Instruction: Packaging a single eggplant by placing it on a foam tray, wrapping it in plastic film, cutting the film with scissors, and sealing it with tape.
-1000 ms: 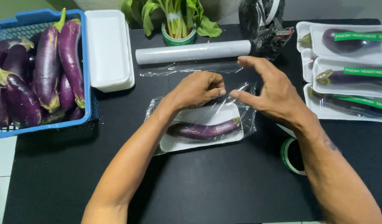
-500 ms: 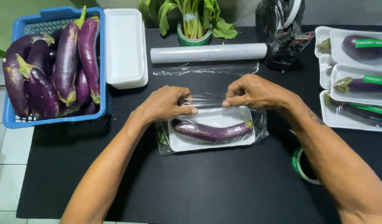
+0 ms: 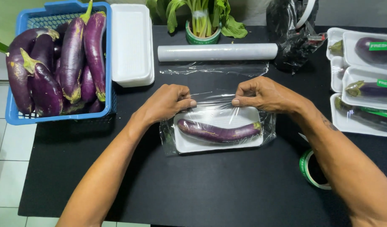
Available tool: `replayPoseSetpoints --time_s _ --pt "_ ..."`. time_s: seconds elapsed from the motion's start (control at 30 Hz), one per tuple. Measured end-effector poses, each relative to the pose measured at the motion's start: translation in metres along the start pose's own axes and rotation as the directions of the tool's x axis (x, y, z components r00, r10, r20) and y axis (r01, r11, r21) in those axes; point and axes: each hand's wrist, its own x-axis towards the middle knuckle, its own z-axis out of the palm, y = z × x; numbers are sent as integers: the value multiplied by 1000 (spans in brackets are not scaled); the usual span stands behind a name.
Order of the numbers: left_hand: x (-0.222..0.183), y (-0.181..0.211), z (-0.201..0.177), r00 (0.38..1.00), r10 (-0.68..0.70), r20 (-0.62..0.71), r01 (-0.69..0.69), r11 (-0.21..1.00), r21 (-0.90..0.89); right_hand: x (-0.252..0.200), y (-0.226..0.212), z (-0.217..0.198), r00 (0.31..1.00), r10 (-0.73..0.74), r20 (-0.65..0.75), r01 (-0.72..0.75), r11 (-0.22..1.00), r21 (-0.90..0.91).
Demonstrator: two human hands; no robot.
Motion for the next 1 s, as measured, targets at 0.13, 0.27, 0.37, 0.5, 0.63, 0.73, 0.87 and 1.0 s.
replayPoseSetpoints --time_s 0.13,0.27,0.37,0.5,0.63,0.73,0.87,1.0 --pt "-8 15 -3 999 12 -51 -10 999 52 -6 -3 2 999 -6 -38 5 1000 -18" --pt "-1 5 5 998 -5 -58 10 997 78 -3 11 5 998 -19 -63 18 1000 -17" --pt "-6 9 4 996 -3 -86 7 999 43 -6 9 5 995 -52 -87 53 999 9" --pt "-18 23 -6 967 118 -224 -115 993 25 -20 5 5 961 -166 -220 169 986 -6" --pt "-38 25 3 743 467 -480 -331 879 343 -51 2 12 728 -559 -396 388 813 -435" --pt "-58 26 18 447 742 -499 -330 655 680 -75 11 31 464 -822 -331 333 508 -795" --pt "-77 18 43 369 776 -511 -404 629 664 -88 31 61 352 -904 -243 343 366 -865" --pt "-87 11 56 377 774 -509 -408 632 659 -95 36 71 352 -912 -212 350 338 -873"
